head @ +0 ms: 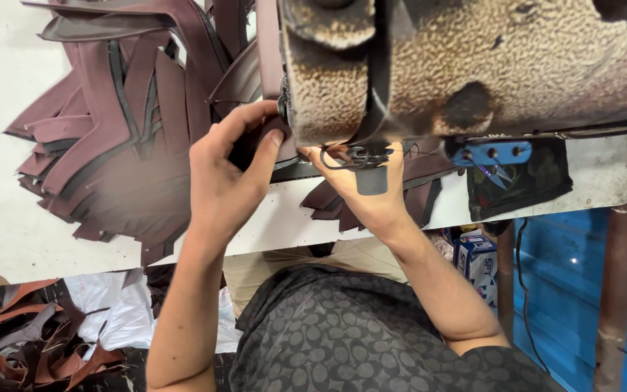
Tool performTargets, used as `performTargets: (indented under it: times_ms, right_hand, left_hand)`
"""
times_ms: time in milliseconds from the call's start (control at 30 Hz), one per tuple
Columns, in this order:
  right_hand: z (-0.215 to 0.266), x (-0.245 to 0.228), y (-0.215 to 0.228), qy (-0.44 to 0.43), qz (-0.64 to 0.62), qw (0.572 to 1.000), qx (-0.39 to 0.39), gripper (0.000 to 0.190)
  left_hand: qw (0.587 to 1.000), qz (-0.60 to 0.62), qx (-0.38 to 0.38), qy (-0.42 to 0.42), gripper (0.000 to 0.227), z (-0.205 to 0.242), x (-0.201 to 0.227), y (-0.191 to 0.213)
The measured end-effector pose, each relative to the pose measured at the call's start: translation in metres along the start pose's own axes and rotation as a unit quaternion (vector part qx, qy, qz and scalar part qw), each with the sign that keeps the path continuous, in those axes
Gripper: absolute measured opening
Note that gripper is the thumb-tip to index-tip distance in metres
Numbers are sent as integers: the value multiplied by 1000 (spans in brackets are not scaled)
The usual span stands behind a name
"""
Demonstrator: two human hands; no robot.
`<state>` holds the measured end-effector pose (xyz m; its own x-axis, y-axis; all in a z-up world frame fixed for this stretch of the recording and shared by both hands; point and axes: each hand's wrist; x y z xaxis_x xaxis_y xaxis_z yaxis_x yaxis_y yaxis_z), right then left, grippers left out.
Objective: Sewing leather components for shoes using an industrial sewing machine.
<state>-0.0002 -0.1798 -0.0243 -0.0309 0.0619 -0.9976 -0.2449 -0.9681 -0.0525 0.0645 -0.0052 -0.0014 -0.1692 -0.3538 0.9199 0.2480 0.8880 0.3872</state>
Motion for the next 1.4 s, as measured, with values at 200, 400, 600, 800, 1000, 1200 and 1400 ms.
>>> performTargets:
  times_ms: [200, 400, 600, 800, 1000, 1200, 1400]
  right_hand:
    - [-2, -17, 11, 14, -71, 995, -63, 21]
    - [2, -13, 3, 5, -51, 997, -57, 20]
    - [6, -4, -12, 39, 42, 998, -38, 11]
    - [9, -6, -24, 10, 20, 1000, -1, 13]
    - [13, -11, -21, -17, 12, 1000, -1, 13]
    - [11, -1, -7, 18, 22, 999, -32, 17]
    - [12, 14, -1, 45, 14, 998, -33, 17]
  left_hand:
    - [996, 78, -19, 30, 20, -19, -1, -5]
    - [991, 130, -7, 27, 13, -12, -20, -11]
    - [978, 183, 69, 79, 16, 16, -29, -19]
    - [966, 208, 126, 85, 23, 35, -22, -31]
    - [969, 200, 136, 57, 24, 45, -5, -31]
    - [989, 92, 81, 82, 61, 89, 2, -33]
    - [969, 171, 40, 174, 60, 108, -1, -39]
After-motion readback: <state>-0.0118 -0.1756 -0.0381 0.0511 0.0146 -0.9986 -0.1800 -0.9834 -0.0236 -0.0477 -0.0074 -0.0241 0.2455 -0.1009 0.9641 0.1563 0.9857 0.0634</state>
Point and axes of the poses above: each hand's wrist, its own z-axis away from the middle knuckle, its own y-axis out of the back of the hand, x = y × z, and after that the axes turned 4 degrees about -z, right-handed
